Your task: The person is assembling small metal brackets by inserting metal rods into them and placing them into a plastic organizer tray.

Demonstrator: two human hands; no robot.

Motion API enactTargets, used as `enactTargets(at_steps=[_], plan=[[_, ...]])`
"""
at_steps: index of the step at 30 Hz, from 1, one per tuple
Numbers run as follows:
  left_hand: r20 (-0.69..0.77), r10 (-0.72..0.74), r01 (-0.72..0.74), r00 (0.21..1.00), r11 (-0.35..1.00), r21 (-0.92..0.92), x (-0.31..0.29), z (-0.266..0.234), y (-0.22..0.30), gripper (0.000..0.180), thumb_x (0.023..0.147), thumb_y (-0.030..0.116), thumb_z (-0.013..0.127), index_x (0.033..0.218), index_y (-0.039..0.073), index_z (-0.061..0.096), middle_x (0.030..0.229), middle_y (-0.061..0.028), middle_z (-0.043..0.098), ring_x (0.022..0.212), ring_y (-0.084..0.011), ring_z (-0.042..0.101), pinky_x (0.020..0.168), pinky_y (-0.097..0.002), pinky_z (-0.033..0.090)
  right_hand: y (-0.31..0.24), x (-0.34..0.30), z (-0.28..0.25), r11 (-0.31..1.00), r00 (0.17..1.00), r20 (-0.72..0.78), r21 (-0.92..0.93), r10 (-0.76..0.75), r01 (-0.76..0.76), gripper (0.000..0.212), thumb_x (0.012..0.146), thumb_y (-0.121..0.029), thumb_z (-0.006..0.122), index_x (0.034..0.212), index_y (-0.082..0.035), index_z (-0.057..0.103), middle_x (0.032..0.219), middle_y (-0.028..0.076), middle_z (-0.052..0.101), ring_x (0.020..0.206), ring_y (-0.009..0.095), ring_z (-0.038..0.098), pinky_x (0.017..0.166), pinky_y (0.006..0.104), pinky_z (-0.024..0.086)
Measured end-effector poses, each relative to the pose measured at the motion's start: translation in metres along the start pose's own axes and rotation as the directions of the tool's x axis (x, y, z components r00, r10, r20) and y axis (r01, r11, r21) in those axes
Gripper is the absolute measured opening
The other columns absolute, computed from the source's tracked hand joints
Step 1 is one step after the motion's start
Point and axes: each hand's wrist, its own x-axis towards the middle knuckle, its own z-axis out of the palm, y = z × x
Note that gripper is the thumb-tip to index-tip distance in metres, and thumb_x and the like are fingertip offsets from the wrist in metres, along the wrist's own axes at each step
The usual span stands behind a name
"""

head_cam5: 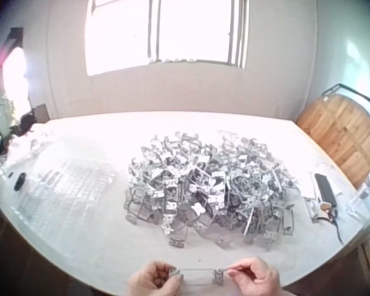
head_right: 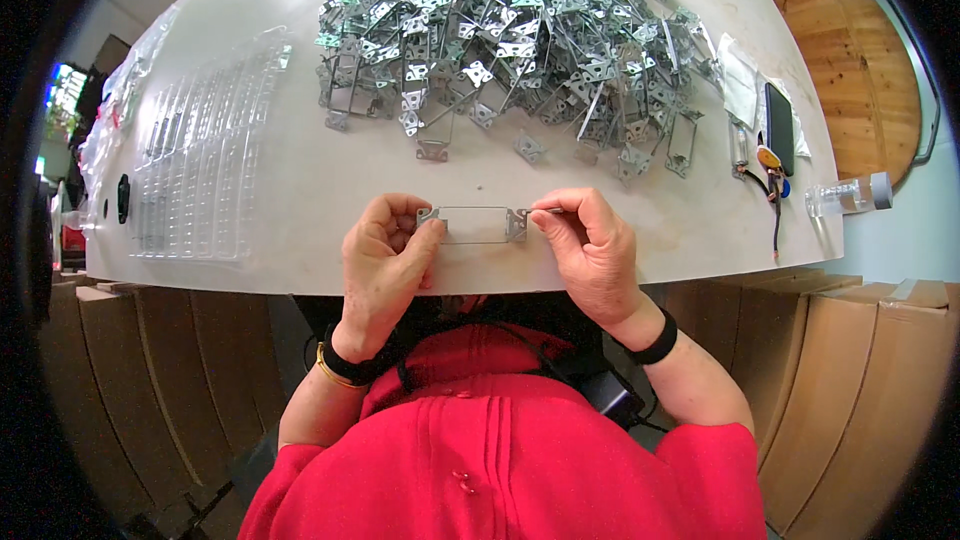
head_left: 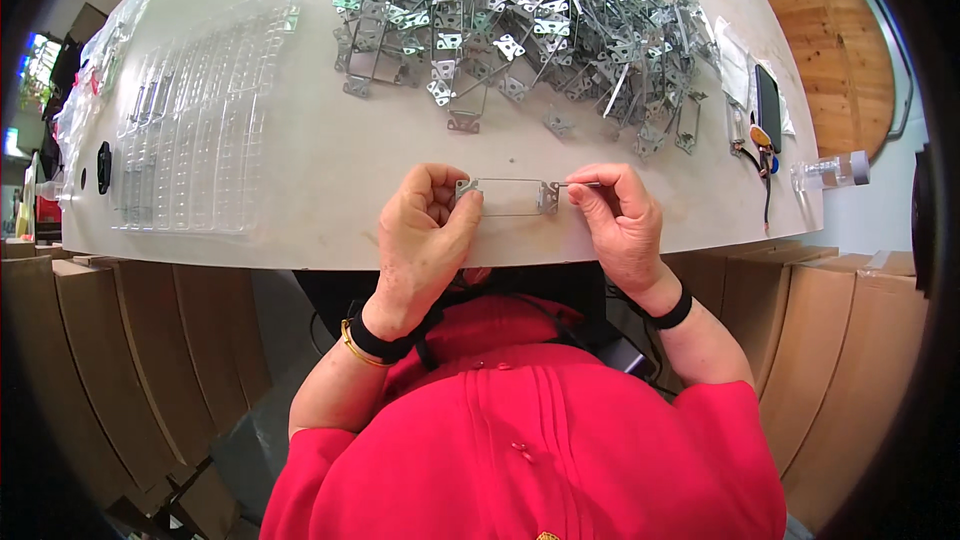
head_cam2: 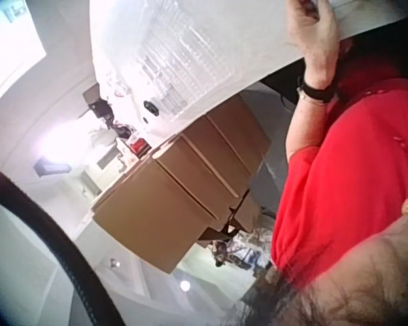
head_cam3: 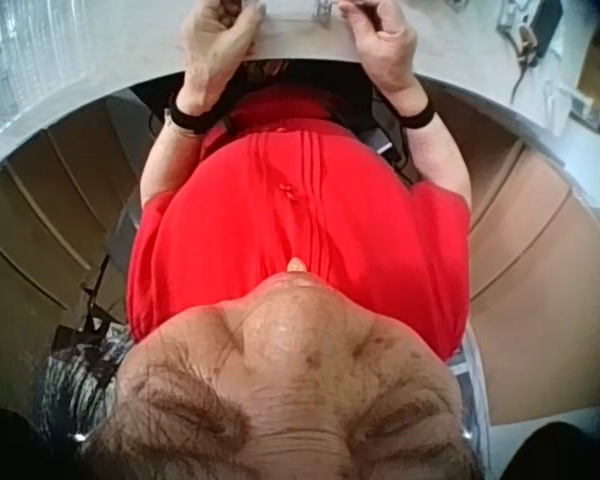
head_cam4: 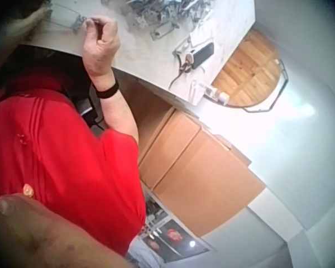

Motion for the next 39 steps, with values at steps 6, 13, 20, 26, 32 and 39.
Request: enactTargets(at_steps=[6,13,20,26,32,39], plan=[[-0.012,-0.03,0.03,0.999,0.999,-0.019,0.001,0.0,0.002,0.018,0.095,0.004,0.073,0.109,-0.002,0.065,0.087,0.0013,0.063,0.07,-0.0014,0.053,0.06,-0.0199,0.047,0.002,0.002,0.002,1.0,1.0,0.01,-0.017,0.001,-0.001,0.012,0.1,-0.007,0.075,0.107,-0.002,0.066,0.097,0.006,0.073,0.084,0.012,0.067,0.078,0.027,0.055],[-0.021,0.044,-0.043,0.999,0.998,0.053,0.003,-0.001,-0.003,0.02,0.096,0.005,0.074,0.11,-0.001,0.063,0.079,0.0008,0.064,0.06,-0.0022,0.055,0.048,-0.0206,0.043,0.0,0.005,0.004,0.999,1.0,0.017,-0.051,-0.014,0.015,0.011,0.099,-0.005,0.075,0.107,-0.003,0.067,0.096,0.007,0.073,0.083,0.015,0.068,0.077,0.0281,0.055],[-0.028,0.048,-0.046,0.998,0.996,0.071,0.002,-0.001,-0.004,0.02,0.096,0.005,0.074,0.11,-0.001,0.063,0.079,0.0003,0.065,0.06,-0.0022,0.055,0.048,-0.0205,0.042,-0.002,0.006,0.005,0.983,0.996,0.017,-0.157,-0.09,0.092,0.014,0.097,-0.001,0.075,0.108,-0.004,0.067,0.095,0.009,0.07,0.08,0.02,0.067,0.073,0.0308,0.054],[-0.027,0.068,-0.066,0.997,0.996,0.064,0.002,-0.002,-0.007,0.018,0.096,0.005,0.074,0.109,-0.001,0.063,0.078,0.0005,0.064,0.058,-0.0025,0.054,0.047,-0.0204,0.042,-0.003,0.007,0.006,0.971,0.989,0.026,-0.19,-0.144,0.146,0.015,0.096,0.001,0.075,0.108,-0.004,0.067,0.095,0.01,0.07,0.08,0.023,0.067,0.072,0.0318,0.054],[-0.026,0.034,-0.033,0.999,0.999,0.034,0.001,-0.001,0.0,0.016,0.097,0.005,0.073,0.108,-0.001,0.063,0.077,0.0003,0.064,0.055,-0.0029,0.054,0.045,-0.021,0.042,-0.004,0.008,0.006,0.978,0.992,0.046,-0.17,-0.119,0.125,0.014,0.096,0.001,0.074,0.107,-0.004,0.068,0.096,0.01,0.07,0.08,0.023,0.067,0.073,0.032,0.054],[-0.028,0.019,-0.019,0.999,1.0,0.014,0.002,-0.001,-0.002,0.016,0.098,0.006,0.073,0.108,-0.002,0.062,0.078,-0.001,0.065,0.055,-0.0035,0.055,0.044,-0.0215,0.044,-0.005,0.009,0.006,0.973,0.99,0.051,-0.184,-0.134,0.141,0.014,0.095,0.002,0.074,0.108,-0.004,0.068,0.097,0.011,0.07,0.081,0.025,0.067,0.073,0.0333,0.054]])
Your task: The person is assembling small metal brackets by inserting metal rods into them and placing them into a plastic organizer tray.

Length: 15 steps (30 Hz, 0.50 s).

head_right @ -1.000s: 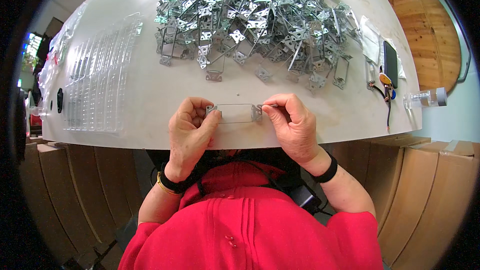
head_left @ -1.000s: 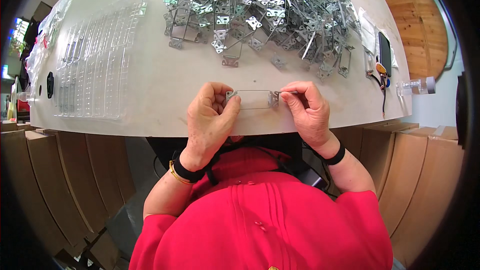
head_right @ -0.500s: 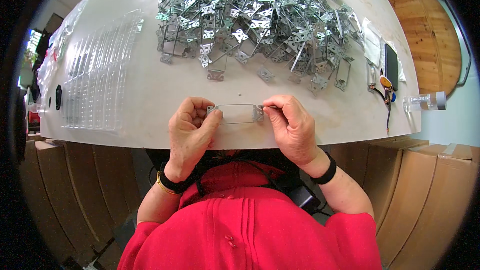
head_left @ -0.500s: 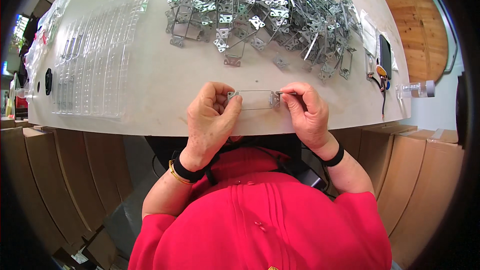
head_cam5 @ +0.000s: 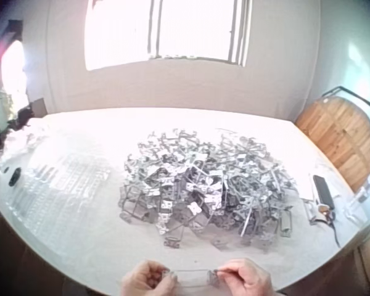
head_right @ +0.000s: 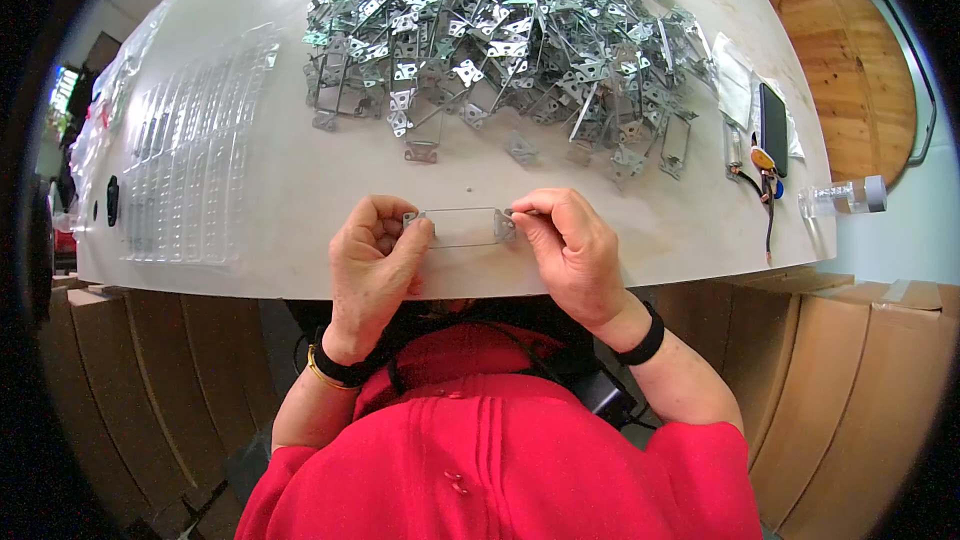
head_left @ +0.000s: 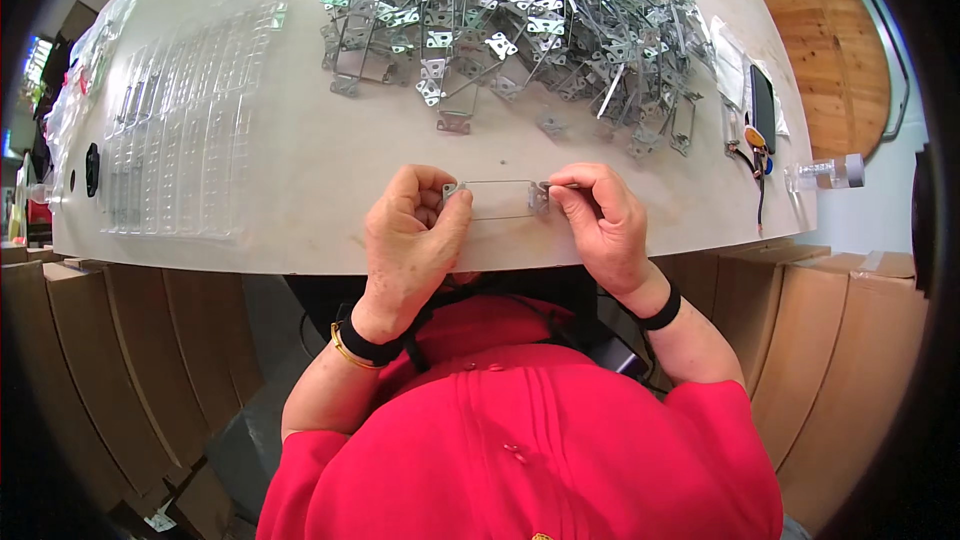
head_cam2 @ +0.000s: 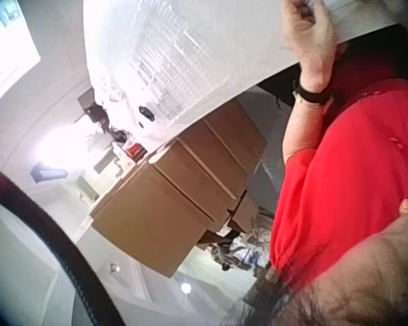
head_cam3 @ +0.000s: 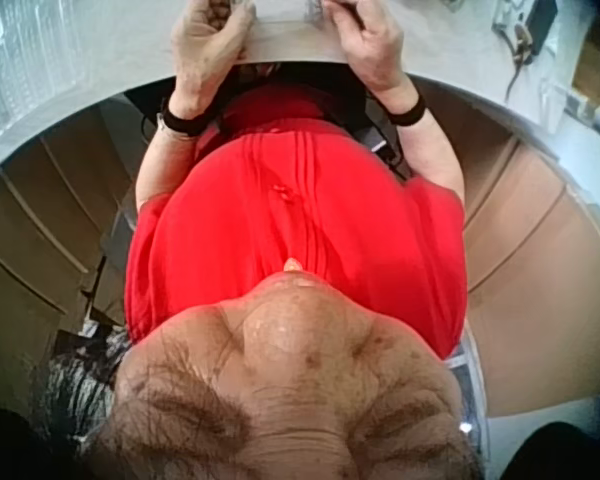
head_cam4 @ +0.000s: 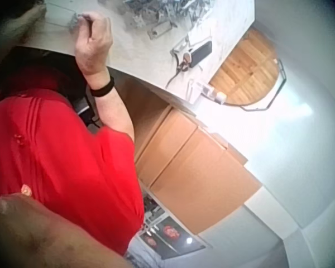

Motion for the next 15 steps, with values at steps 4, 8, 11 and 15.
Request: enactTargets(at_steps=[4,8,11,15], plan=[[-0.015,0.033,-0.033,0.999,0.999,0.034,-0.0001,0.0008,0.0002,0.016,0.098,0.006,0.073,0.108,-0.002,0.062,0.078,-0.0009,0.064,0.055,-0.0035,0.055,0.043,-0.0214,0.043,0.0012,0.0003,0.0009,1.0,1.0,0.005,-0.012,0.012,-0.012,0.015,0.095,0.002,0.074,0.108,-0.004,0.069,0.098,0.011,0.07,0.082,0.026,0.067,0.073,0.033,0.055],[-0.009,0.017,-0.016,1.0,1.0,0.023,0.0002,0.0014,-0.0011,0.016,0.098,0.006,0.073,0.107,-0.002,0.062,0.078,-0.0009,0.064,0.054,-0.0035,0.055,0.043,-0.0214,0.043,0.0022,-0.0002,-0.0008,1.0,1.0,0.003,-0.008,-0.02,0.02,0.016,0.095,0.002,0.074,0.108,-0.004,0.07,0.099,0.011,0.07,0.084,0.026,0.068,0.074,0.0335,0.055],[-0.012,0.033,-0.033,0.999,0.999,0.038,0.0006,0.0006,-0.0024,0.016,0.098,0.006,0.073,0.107,-0.001,0.062,0.077,-0.0008,0.064,0.054,-0.0035,0.055,0.044,-0.0215,0.043,0.0017,0.0003,-0.0003,1.0,1.0,0.007,-0.012,-0.006,0.006,0.016,0.094,0.002,0.074,0.108,-0.004,0.07,0.099,0.011,0.071,0.085,0.026,0.069,0.075,0.034,0.055],[-0.006,0.031,-0.031,0.999,0.999,0.035,0.0006,0.0008,-0.0033,0.016,0.098,0.006,0.073,0.107,-0.001,0.062,0.077,-0.0004,0.064,0.054,-0.0032,0.054,0.044,-0.0213,0.042,0.0038,0.0008,0.0001,0.999,0.999,-0.001,0.004,-0.044,0.044,0.015,0.094,0.003,0.074,0.107,-0.003,0.07,0.099,0.011,0.071,0.085,0.026,0.069,0.075,0.0344,0.056]])
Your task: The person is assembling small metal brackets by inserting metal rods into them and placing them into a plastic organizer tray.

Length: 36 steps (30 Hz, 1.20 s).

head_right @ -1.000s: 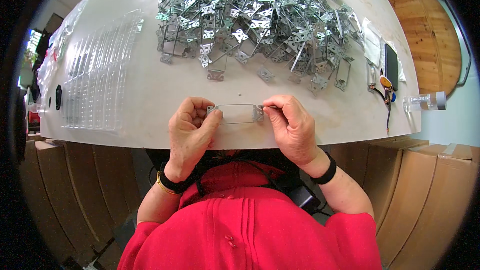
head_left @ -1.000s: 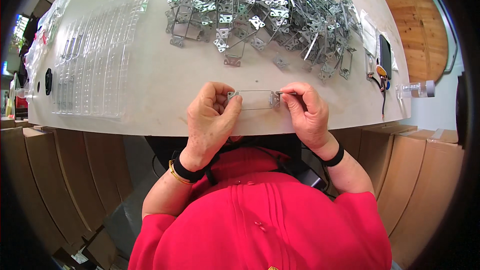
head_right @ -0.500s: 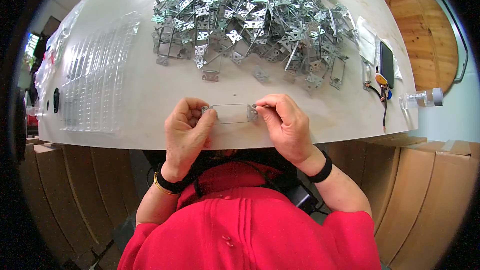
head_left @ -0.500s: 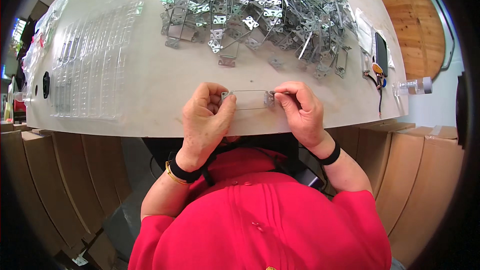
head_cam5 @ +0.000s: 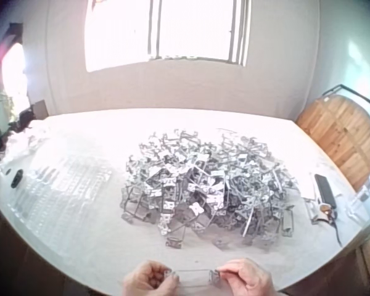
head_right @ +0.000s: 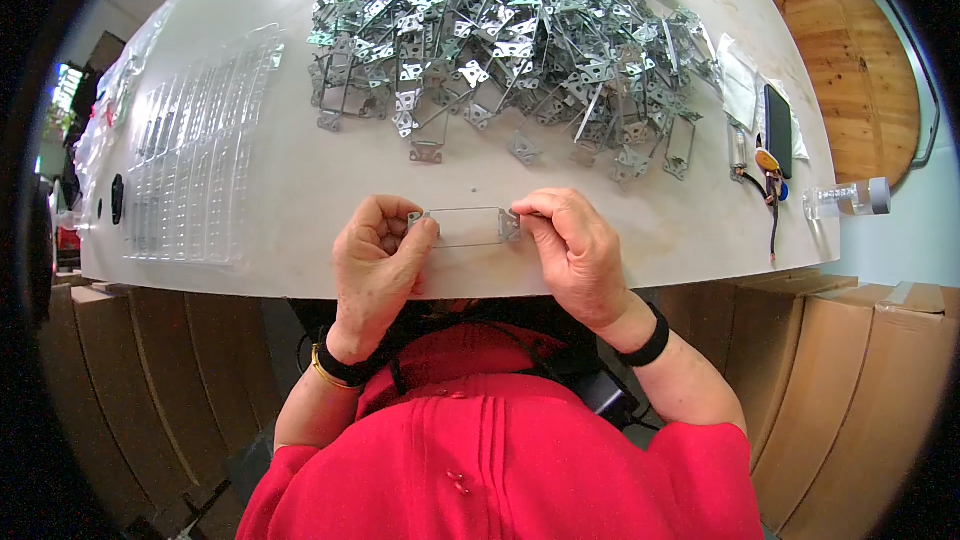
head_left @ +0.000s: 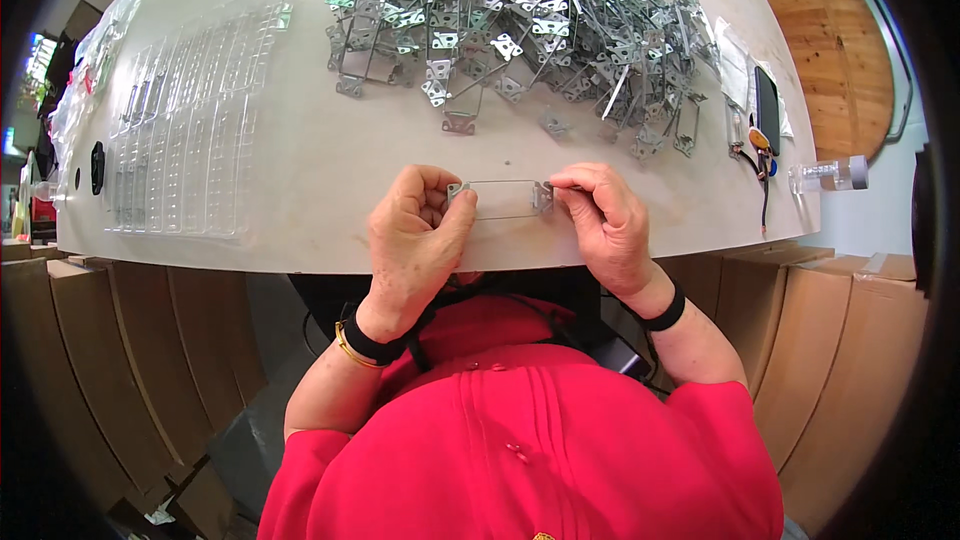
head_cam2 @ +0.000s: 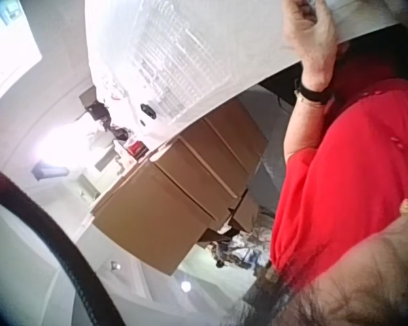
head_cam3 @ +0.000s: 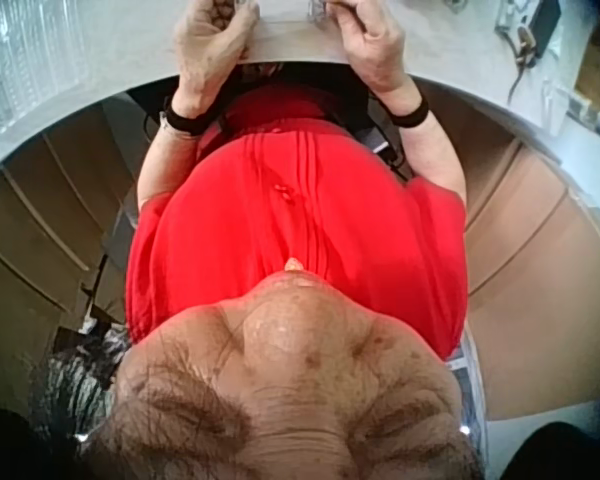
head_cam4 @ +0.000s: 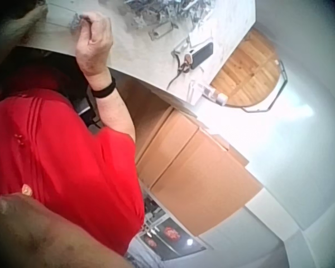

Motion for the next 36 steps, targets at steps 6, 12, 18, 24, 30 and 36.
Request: enactTargets(at_steps=[6,12,18,24,30,36], plan=[[0.003,-0.019,0.019,1.0,0.999,-0.037,-0.001,0.0,0.005,0.016,0.098,0.006,0.073,0.108,-0.001,0.062,0.078,-0.0006,0.064,0.055,-0.003,0.054,0.044,-0.0211,0.043,-0.003,0.003,-0.001,0.999,1.0,0.012,-0.046,-0.014,0.015,0.016,0.094,0.004,0.074,0.107,-0.003,0.07,0.099,0.012,0.071,0.087,0.027,0.069,0.076,0.034,0.056],[0.005,-0.021,0.021,1.0,0.999,-0.05,-0.001,0.001,0.006,0.016,0.098,0.006,0.073,0.108,-0.002,0.062,0.078,-0.0006,0.064,0.056,-0.0032,0.055,0.045,-0.0211,0.043,-0.002,0.001,-0.001,1.0,1.0,0.01,-0.008,0.016,-0.016,0.016,0.094,0.004,0.073,0.108,-0.003,0.071,0.101,0.012,0.072,0.088,0.027,0.07,0.078,0.0341,0.056],[0.01,-0.019,0.02,1.0,0.998,-0.052,-0.001,0.0,0.006,0.015,0.099,0.005,0.072,0.107,-0.002,0.062,0.078,-0.0004,0.064,0.055,-0.0031,0.054,0.045,-0.0213,0.043,-0.001,0.002,0.0,1.0,1.0,0.012,-0.011,-0.021,0.021,0.015,0.094,0.003,0.074,0.108,-0.003,0.071,0.101,0.012,0.072,0.088,0.027,0.07,0.077,0.0347,0.057],[0.012,-0.052,0.052,0.999,0.996,-0.071,-0.002,0.001,0.011,0.014,0.098,0.005,0.072,0.106,-0.001,0.062,0.078,0.0,0.064,0.056,-0.0028,0.054,0.046,-0.0214,0.042,-0.002,0.003,-0.003,1.0,1.0,0.025,-0.02,-0.019,0.019,0.015,0.095,0.003,0.074,0.108,-0.003,0.071,0.1,0.012,0.071,0.089,0.027,0.07,0.077,0.0345,0.057],[-0.003,-0.001,0.001,1.0,0.999,-0.04,0.0,0.001,0.005,0.015,0.098,0.006,0.073,0.106,-0.001,0.063,0.077,0.0002,0.064,0.056,-0.0032,0.054,0.046,-0.0217,0.042,-0.001,0.002,-0.002,1.0,1.0,0.017,0.002,-0.017,0.017,0.015,0.095,0.003,0.074,0.108,-0.002,0.071,0.101,0.012,0.071,0.088,0.028,0.07,0.077,0.0345,0.057],[-0.004,0.005,-0.005,1.0,0.999,-0.036,-0.001,0.002,0.006,0.014,0.099,0.005,0.073,0.106,-0.001,0.063,0.078,-0.0004,0.064,0.056,-0.0032,0.054,0.046,-0.0217,0.042,-0.001,0.005,-0.002,0.994,0.994,0.035,-0.03,-0.106,0.107,0.016,0.095,0.005,0.073,0.109,-0.002,0.071,0.102,0.012,0.072,0.089,0.027,0.07,0.077,0.0342,0.057]])
